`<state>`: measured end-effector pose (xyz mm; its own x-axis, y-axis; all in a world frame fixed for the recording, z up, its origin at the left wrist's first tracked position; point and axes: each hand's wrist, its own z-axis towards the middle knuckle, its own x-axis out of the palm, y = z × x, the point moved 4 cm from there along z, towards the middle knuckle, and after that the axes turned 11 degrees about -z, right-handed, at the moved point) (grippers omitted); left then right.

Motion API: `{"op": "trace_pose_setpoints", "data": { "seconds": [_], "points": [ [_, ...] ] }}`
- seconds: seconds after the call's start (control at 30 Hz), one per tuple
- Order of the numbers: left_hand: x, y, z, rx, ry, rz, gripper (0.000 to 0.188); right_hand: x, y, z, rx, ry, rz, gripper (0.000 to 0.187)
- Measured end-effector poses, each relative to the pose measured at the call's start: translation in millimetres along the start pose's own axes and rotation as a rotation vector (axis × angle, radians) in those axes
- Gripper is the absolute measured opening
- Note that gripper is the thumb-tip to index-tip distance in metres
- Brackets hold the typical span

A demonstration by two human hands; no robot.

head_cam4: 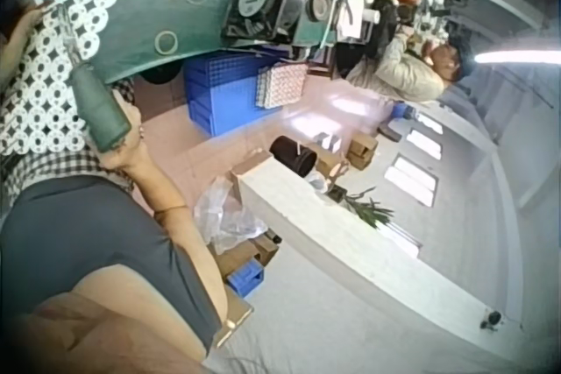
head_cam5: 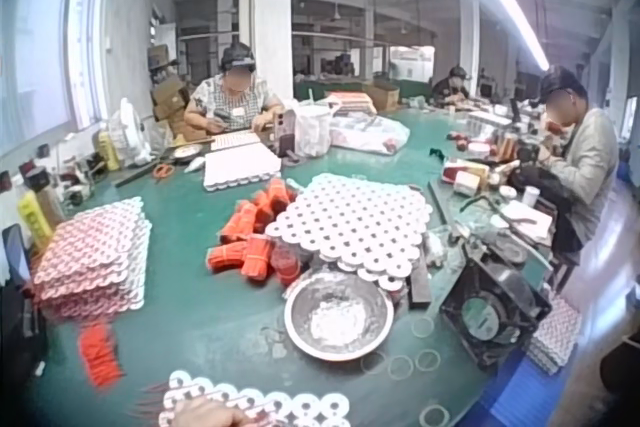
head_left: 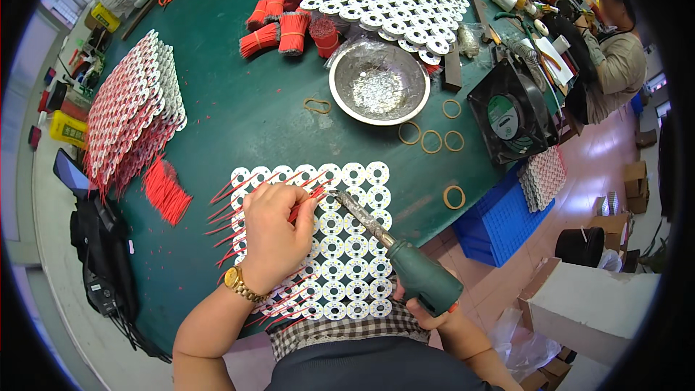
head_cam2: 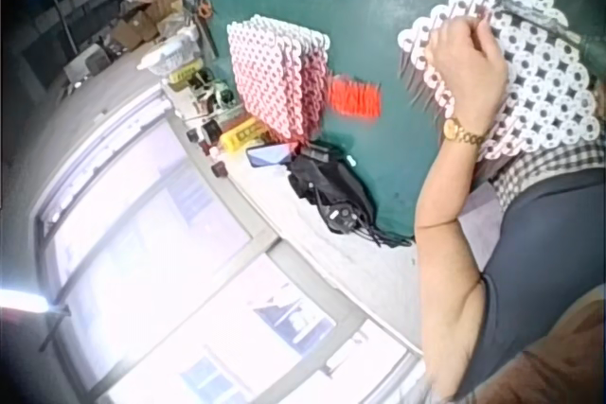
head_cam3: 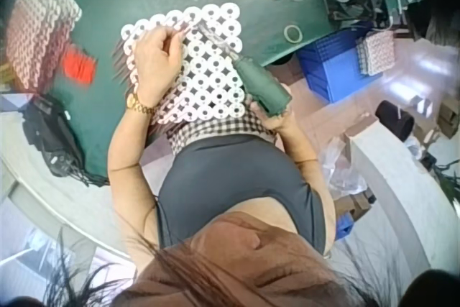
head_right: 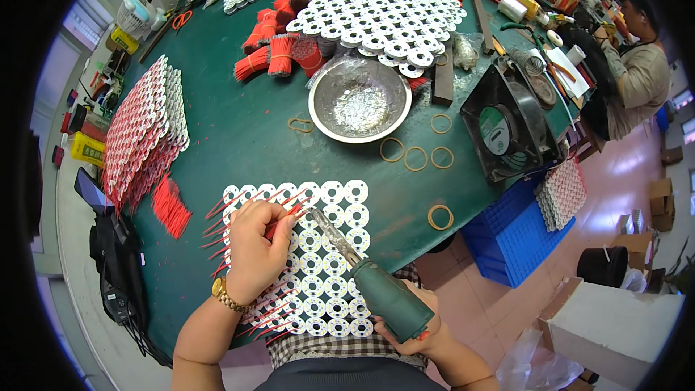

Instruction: The person solders wires onto an array of LED circuit boards using a soldering iron, stacks the completed board onto a pile, and lays down a new board on the table.

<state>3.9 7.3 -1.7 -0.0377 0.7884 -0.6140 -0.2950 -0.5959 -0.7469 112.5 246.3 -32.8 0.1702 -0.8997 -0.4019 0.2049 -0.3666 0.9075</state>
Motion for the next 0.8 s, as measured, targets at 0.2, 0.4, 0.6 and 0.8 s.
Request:
{"op": "trace_pose_setpoints", "data": {
  "seconds": [0.2,0.4,0.6,0.8],
  "points": [
    [1.7,0.7,-0.9,-0.015,0.028,0.026,0.009,0.3,-0.9,-0.3,-0.063,-0.028,0.005,0.036],
    [3.5,-2.2,-1.1,0.041,0.000,0.081,0.008,0.0,-10.7,-9.5,-0.084,0.023,-0.080,0.034],
    [6.4,-2.6,-1.9,0.059,-0.017,0.126,0.008,3.1,-15.3,-16.5,0.185,-0.047,0.279,0.030],
    [7.2,-2.0,-1.5,0.046,0.006,0.167,0.007,5.6,-20.6,-17.8,0.125,0.035,0.175,0.070]
  ]
}}
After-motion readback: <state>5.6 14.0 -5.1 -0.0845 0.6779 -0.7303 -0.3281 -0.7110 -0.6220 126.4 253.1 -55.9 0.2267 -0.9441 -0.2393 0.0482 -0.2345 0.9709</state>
